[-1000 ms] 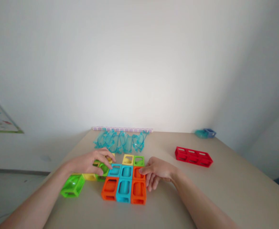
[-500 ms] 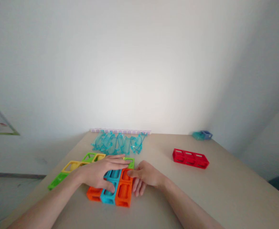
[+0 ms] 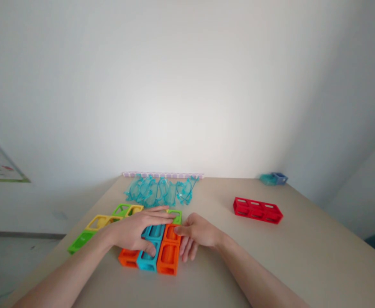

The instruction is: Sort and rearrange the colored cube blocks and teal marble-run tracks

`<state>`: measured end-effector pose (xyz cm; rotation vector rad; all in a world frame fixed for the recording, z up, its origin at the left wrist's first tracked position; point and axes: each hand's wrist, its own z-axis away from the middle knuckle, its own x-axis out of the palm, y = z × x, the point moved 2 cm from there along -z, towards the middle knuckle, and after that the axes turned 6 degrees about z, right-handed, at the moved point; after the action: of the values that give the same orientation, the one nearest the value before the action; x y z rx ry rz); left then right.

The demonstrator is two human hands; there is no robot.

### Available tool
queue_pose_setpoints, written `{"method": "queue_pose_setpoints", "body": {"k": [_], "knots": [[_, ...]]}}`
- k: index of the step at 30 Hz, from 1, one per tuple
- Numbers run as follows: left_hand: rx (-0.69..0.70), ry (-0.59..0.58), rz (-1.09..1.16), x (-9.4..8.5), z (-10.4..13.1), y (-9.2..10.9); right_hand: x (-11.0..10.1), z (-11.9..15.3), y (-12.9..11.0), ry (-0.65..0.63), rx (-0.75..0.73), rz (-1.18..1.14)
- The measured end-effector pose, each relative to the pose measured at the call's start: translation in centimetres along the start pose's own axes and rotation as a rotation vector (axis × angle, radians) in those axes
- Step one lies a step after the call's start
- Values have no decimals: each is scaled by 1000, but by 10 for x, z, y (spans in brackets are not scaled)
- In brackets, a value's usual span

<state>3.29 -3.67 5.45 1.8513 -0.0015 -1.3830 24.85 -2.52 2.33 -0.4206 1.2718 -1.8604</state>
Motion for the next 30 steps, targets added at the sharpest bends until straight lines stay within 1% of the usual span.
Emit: {"method": "queue_pose_setpoints", "body": {"k": [4,6,8,10,12,14,15,18,21,24,26,28,30], "knots": [[-58,46,14,1,3,-2,-6,4,2,-19,-17,22],[-77,57,14,1,5,-4,-13,8,3,-30,-19,27],[-66,67,24,2,5,-4,-22,13,3,-32,-42,-4],[-53,86,36,2,5,-4,-30,17,2,-19,-116,-99],[-59,122,57,3,6,-4,-32,16,0,23,-217,-239],[-76,199,105,4,7,-4,-26,11,-1,86,-309,-358],[-77,259,136,4,7,-4,-21,7,-2,114,-342,-397],[-19,437,192,3,8,-1,0,-5,-4,182,-402,-454],[110,505,154,3,6,6,13,-12,-6,260,-425,-465],[204,576,66,4,3,10,17,-13,-7,320,-449,-462],[235,661,4,4,3,10,18,-10,-8,304,-465,-472],[241,744,-41,4,3,8,20,-7,-10,242,-481,-506],[192,822,-52,5,4,5,21,-3,-14,211,-530,-522]]}}
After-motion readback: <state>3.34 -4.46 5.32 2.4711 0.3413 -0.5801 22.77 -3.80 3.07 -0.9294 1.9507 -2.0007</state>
